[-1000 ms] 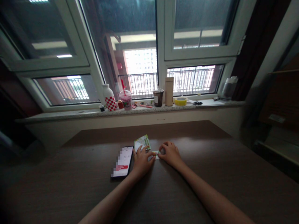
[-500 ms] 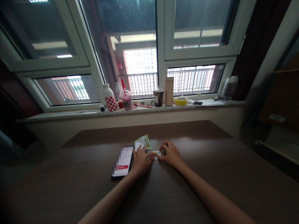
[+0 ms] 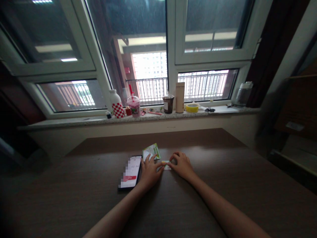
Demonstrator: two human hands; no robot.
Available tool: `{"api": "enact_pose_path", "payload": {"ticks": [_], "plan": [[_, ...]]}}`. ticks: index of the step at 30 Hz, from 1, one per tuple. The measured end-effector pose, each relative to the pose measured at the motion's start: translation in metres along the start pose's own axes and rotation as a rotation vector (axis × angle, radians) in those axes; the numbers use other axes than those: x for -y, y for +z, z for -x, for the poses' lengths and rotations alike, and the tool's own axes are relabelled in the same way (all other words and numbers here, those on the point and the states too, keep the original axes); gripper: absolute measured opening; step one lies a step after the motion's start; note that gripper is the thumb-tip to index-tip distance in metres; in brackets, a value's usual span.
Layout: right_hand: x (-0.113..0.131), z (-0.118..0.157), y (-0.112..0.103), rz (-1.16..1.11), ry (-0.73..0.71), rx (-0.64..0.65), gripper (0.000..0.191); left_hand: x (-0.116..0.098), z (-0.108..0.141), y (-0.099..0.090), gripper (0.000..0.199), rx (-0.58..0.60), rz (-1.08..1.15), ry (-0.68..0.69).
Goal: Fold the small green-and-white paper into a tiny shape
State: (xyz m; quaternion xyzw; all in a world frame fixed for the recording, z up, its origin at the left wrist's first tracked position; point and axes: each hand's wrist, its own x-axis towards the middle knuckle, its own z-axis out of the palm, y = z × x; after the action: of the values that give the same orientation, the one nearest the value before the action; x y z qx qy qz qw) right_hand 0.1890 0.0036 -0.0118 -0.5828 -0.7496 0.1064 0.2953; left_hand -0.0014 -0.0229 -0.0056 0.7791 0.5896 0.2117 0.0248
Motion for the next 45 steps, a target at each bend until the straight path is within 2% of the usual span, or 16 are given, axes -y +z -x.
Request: {"api": "enact_pose_path", "payload": {"ticks": [5,22,35,38,42,45], "plan": [[0.005,-0.002,-0.001,0.036,0.015,-0.027,0.014,0.000,-0.001,0.000,0.023,-0.011,0.007,-0.013],[0.006,0.001,-0.006,0.041,-0.026,0.041,0.034,-0.001,0.000,-0.003,0.024,0.003,-0.004,-0.019],[0.001,0.003,-0.003,0.001,-0.038,0.031,0.043,-0.002,0.001,-0.005,0.025,0.028,0.006,-0.036],[-0.004,0.002,-0.002,-0.044,-0.041,0.022,0.039,-0.002,0.001,-0.004,0.024,0.012,0.016,-0.031],[-0.013,-0.002,0.001,-0.162,-0.033,-0.021,0.015,-0.003,0.001,-0.004,0.024,0.009,0.018,-0.031],[-0.016,-0.002,0.003,-0.193,-0.044,-0.017,0.009,-0.003,0.000,-0.004,0.024,-0.003,0.011,-0.032]]}}
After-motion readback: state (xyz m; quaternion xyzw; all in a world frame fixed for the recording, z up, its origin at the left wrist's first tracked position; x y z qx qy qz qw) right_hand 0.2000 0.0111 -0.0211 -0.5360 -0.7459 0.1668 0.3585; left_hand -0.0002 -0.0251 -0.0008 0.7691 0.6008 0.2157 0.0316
